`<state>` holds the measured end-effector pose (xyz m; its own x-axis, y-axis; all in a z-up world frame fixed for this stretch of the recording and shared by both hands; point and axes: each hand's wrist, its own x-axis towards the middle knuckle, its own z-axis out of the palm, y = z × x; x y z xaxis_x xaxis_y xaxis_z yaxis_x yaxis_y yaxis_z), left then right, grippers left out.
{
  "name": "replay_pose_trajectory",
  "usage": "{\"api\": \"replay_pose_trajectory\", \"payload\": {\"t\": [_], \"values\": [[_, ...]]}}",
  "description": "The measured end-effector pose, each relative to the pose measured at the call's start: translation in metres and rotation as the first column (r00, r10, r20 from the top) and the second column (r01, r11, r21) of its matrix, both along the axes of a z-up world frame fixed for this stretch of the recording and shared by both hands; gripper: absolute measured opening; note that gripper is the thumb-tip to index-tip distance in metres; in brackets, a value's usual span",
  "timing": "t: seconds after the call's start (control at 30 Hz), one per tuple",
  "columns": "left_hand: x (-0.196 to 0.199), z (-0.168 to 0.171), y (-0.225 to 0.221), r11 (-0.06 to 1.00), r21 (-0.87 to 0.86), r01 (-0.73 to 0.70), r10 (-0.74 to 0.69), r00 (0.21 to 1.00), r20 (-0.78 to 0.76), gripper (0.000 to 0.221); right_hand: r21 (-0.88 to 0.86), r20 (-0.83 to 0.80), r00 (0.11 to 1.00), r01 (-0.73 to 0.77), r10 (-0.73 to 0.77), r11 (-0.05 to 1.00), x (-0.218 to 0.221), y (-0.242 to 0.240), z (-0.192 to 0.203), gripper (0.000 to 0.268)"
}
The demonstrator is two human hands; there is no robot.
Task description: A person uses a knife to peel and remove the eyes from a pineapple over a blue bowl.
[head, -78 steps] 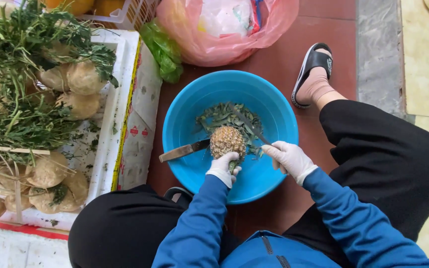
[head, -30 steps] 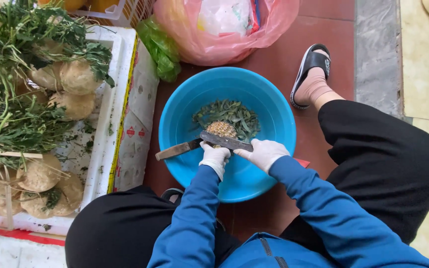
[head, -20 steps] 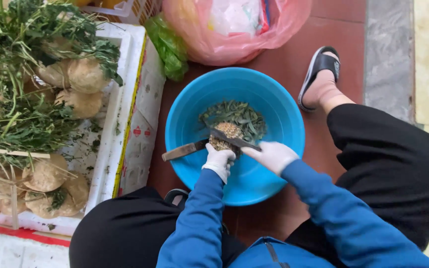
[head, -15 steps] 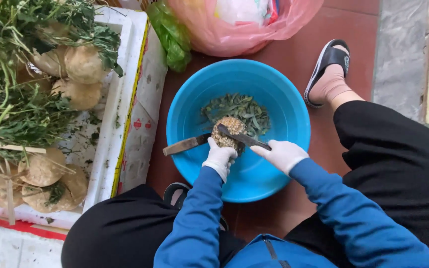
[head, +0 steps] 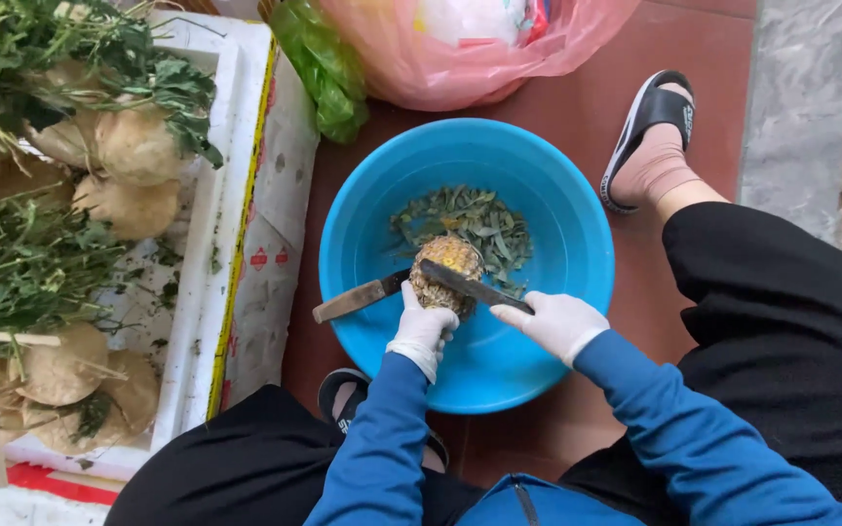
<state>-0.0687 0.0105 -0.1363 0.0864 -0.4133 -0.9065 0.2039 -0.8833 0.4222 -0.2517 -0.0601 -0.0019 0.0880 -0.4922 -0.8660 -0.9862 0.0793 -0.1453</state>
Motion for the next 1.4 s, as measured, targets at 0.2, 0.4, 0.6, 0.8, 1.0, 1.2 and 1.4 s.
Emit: {"api": "replay_pose_trajectory", "payload": {"t": [0.2, 0.4, 0.6, 0.8, 1.0, 1.2, 1.4], "values": [[-0.024, -0.015, 0.012, 0.956, -0.173, 0.236, -0.205, 0.962, 0.181, 0.116, -0.065, 0.025, 1.0, -0.006, 0.007, 0.998, 0.021, -0.039, -0.032, 0.096], [-0.015, -0.013, 0.005, 1.0, 0.003, 0.007, -0.007, 0.999, 0.039, 0.117, 0.039, 0.154, 0.967, 0.2, -0.204, 0.979, -0.01, -0.037, -0.055, 0.084], [-0.011, -0.011, 0.004, 0.999, 0.035, 0.005, -0.005, 1.0, 0.018, 0.116, -0.044, -0.006, 0.999, 0.043, -0.044, 0.998, -0.025, -0.002, -0.026, 0.083], [-0.017, 0.001, -0.002, 0.994, 0.03, 0.102, -0.105, 0.987, 0.118, 0.114, -0.032, -0.036, 0.999, -0.013, 0.011, 0.999, 0.004, -0.009, -0.022, 0.087], [-0.022, 0.007, 0.001, 0.999, -0.012, 0.047, -0.045, 0.991, 0.122, 0.114, -0.061, 0.051, 0.998, 0.038, -0.035, 0.997, 0.019, -0.023, -0.039, 0.088], [-0.012, 0.01, 0.0, 1.0, -0.014, -0.007, 0.008, 0.998, 0.068, 0.114, -0.015, -0.017, 0.997, 0.071, -0.071, 0.997, -0.014, 0.0, -0.03, 0.087], [-0.014, -0.011, -0.002, 0.997, -0.045, 0.061, -0.054, 0.988, 0.147, 0.116, -0.016, 0.032, 0.999, 0.044, -0.044, 0.999, 0.015, -0.037, -0.037, 0.095]]}}
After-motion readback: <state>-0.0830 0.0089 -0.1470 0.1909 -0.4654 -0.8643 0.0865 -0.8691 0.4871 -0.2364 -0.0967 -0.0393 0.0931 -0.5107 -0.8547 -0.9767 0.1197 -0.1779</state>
